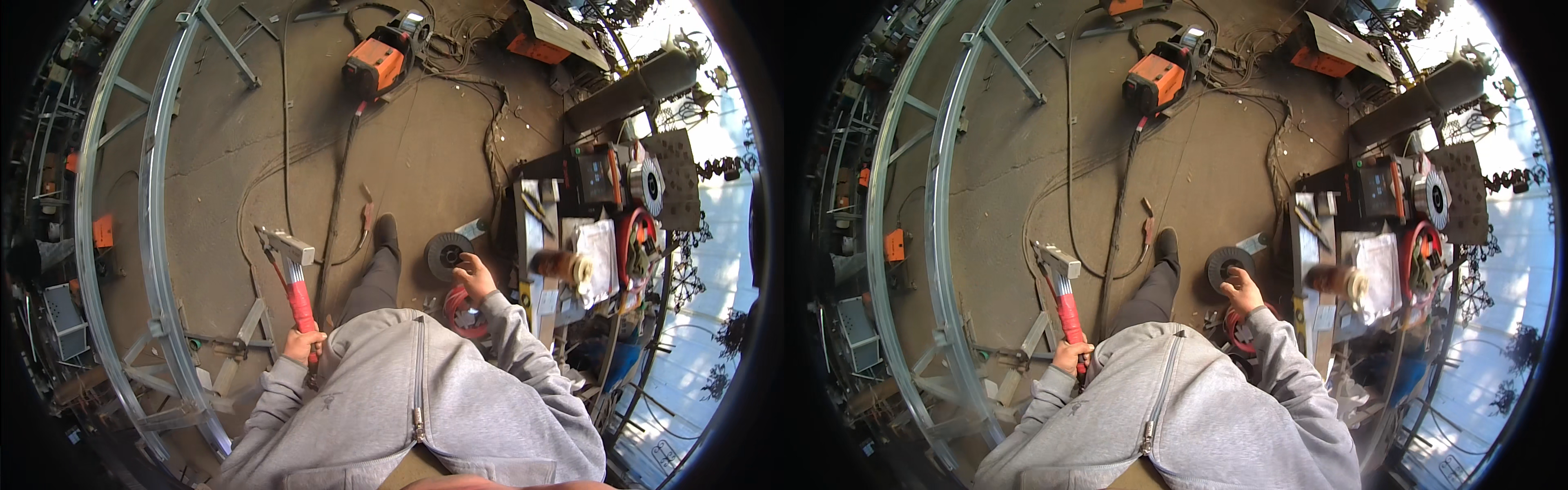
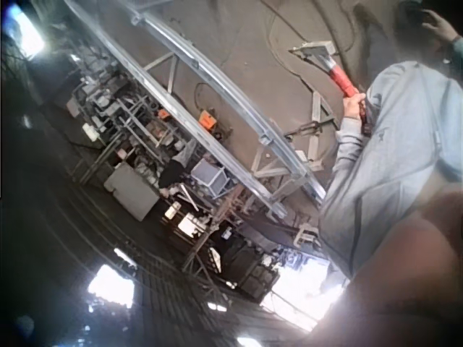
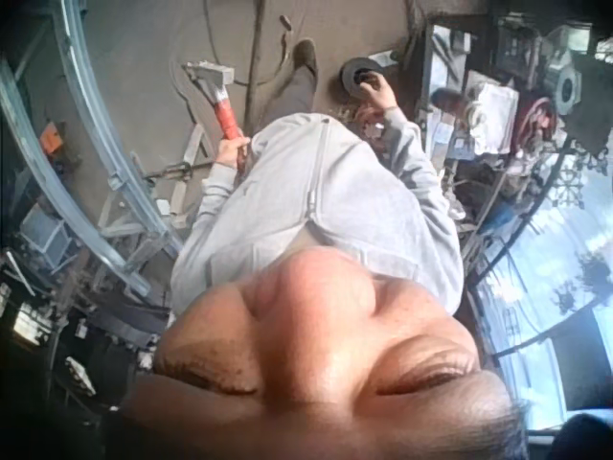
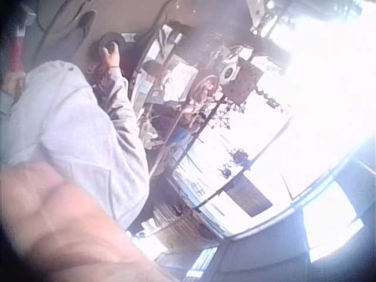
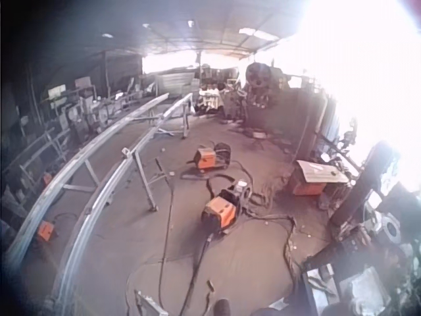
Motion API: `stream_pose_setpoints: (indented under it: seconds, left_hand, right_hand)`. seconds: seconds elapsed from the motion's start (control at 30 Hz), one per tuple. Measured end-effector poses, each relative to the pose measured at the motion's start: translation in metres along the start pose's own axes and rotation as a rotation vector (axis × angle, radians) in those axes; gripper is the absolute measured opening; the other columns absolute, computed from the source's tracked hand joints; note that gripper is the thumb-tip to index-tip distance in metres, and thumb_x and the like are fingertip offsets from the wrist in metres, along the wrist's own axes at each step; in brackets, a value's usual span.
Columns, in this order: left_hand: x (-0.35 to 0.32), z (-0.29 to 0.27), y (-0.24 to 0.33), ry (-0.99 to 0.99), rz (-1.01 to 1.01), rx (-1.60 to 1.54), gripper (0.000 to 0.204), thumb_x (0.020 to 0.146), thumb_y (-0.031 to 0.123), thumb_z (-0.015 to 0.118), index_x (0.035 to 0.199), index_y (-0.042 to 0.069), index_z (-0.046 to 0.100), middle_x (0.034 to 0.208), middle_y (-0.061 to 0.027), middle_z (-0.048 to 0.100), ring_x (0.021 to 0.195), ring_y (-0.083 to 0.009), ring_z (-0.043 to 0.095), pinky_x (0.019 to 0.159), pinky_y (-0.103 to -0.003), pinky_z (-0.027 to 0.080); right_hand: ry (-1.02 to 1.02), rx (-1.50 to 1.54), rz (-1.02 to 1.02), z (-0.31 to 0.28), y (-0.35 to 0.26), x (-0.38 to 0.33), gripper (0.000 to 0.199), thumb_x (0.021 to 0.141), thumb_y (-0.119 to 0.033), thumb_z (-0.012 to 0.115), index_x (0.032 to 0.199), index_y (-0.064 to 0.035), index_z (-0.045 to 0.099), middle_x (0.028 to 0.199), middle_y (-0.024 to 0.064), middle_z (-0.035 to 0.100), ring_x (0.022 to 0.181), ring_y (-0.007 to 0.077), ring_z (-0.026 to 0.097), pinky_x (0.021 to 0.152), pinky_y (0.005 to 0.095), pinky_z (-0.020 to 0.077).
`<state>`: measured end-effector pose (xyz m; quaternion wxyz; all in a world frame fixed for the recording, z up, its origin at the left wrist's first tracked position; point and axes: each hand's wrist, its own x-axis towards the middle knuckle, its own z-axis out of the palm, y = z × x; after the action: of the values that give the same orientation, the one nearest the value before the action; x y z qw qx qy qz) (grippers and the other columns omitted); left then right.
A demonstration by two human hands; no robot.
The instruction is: The person prepares a welding torch and welds joints on a metal frame structure. They adjust the torch and position the ground clamp, then apply welds to multiple joints on the frame.
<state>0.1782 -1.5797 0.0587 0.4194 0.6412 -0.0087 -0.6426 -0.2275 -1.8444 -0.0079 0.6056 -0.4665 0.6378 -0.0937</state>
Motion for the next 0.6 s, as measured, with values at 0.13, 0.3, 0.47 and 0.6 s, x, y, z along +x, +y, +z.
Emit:
stream_pose_setpoints:
  seconds: [0.13, 0.3, 0.47, 0.6]
  left_hand:
    - [0.084, 0.025, 0.035, 0.149, -0.162, -0.161, 0.010, 0.082, 0.004, 0.073, 0.089, 0.006, 0.067, 0.076, -0.0036, 0.067, 0.066, -0.0158, 0.064, 0.065, -0.031, 0.051]
    - [0.132, 0.060, 0.089, 0.338, -0.191, -0.081, 0.014, 0.084, 0.011, 0.072, 0.096, 0.004, 0.069, 0.083, -0.0042, 0.068, 0.073, -0.0178, 0.064, 0.070, -0.033, 0.050]
    - [0.203, 0.124, 0.143, 0.451, -0.184, -0.175, 0.018, 0.081, 0.010, 0.072, 0.098, 0.003, 0.066, 0.079, -0.0011, 0.062, 0.068, -0.0156, 0.058, 0.065, -0.031, 0.047]
    - [0.248, 0.184, 0.210, 0.430, -0.180, -0.039, 0.017, 0.089, 0.019, 0.066, 0.087, 0.002, 0.071, 0.080, -0.0058, 0.070, 0.072, -0.0199, 0.066, 0.065, -0.035, 0.051]
  right_hand:
    - [0.059, -0.096, -0.098, -0.049, -0.061, 0.091, 0.052, 0.092, -0.013, 0.072, 0.138, 0.0020, 0.054, 0.121, 0.0173, 0.069, 0.112, 0.0245, 0.067, 0.095, 0.0356, 0.0542]
    - [-0.023, 0.053, 0.014, -0.096, -0.152, 0.203, 0.056, 0.092, -0.019, 0.070, 0.137, 0.0079, 0.054, 0.117, 0.0212, 0.072, 0.107, 0.0255, 0.070, 0.093, 0.0341, 0.0552]
    - [-0.133, -0.078, 0.015, -0.128, -0.260, 0.394, 0.059, 0.092, -0.025, 0.068, 0.137, 0.0091, 0.054, 0.111, 0.0200, 0.073, 0.097, 0.0236, 0.072, 0.083, 0.0331, 0.0562]
    - [-0.210, -0.093, 0.051, -0.140, -0.336, 0.524, 0.063, 0.092, -0.024, 0.069, 0.142, 0.0093, 0.049, 0.116, 0.0218, 0.071, 0.090, 0.0256, 0.073, 0.078, 0.0339, 0.0565]
